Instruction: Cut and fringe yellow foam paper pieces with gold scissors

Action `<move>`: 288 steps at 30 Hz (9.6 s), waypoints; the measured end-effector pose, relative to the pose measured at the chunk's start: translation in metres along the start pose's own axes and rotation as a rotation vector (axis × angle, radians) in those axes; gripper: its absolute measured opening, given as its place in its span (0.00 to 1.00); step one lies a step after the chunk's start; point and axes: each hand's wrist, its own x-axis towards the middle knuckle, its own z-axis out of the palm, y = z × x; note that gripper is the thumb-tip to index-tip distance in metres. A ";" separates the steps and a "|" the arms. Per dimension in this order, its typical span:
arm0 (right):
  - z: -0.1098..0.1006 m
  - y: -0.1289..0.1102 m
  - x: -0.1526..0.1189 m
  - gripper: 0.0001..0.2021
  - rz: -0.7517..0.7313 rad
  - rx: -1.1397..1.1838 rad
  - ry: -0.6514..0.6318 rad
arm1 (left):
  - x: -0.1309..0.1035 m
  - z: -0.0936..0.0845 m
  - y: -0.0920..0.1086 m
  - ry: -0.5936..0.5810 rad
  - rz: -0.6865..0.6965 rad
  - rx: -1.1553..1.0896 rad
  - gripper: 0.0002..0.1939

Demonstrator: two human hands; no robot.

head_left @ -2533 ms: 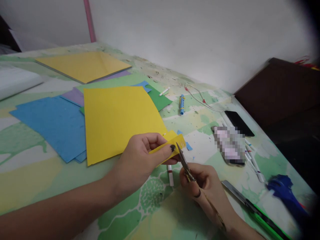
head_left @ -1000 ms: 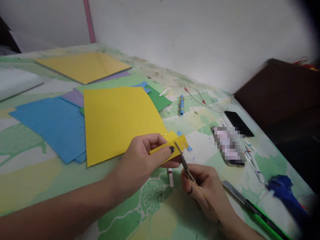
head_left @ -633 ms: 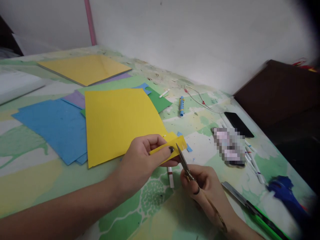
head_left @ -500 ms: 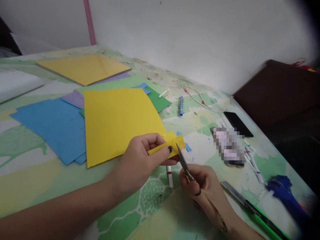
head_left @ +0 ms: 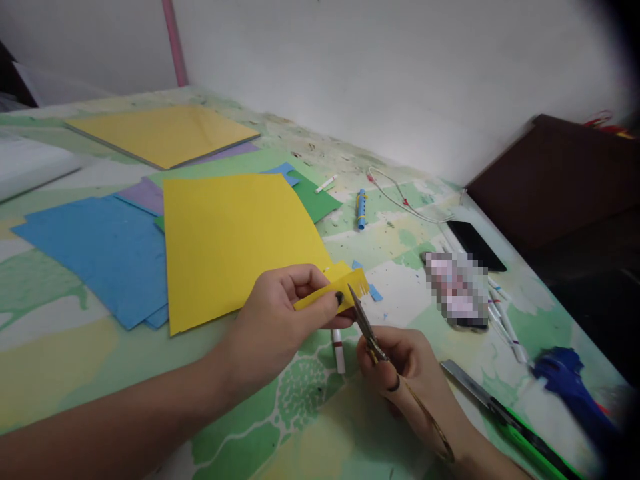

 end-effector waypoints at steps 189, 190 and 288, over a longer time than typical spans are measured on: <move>0.002 0.003 0.003 0.21 0.077 -0.178 0.130 | 0.001 0.001 -0.001 -0.023 -0.029 -0.009 0.06; 0.002 0.003 0.004 0.21 0.074 -0.174 0.135 | 0.000 0.001 -0.001 -0.025 -0.028 -0.013 0.06; 0.003 0.000 0.003 0.24 -0.035 -0.082 0.067 | 0.000 -0.001 0.000 -0.030 -0.035 0.004 0.06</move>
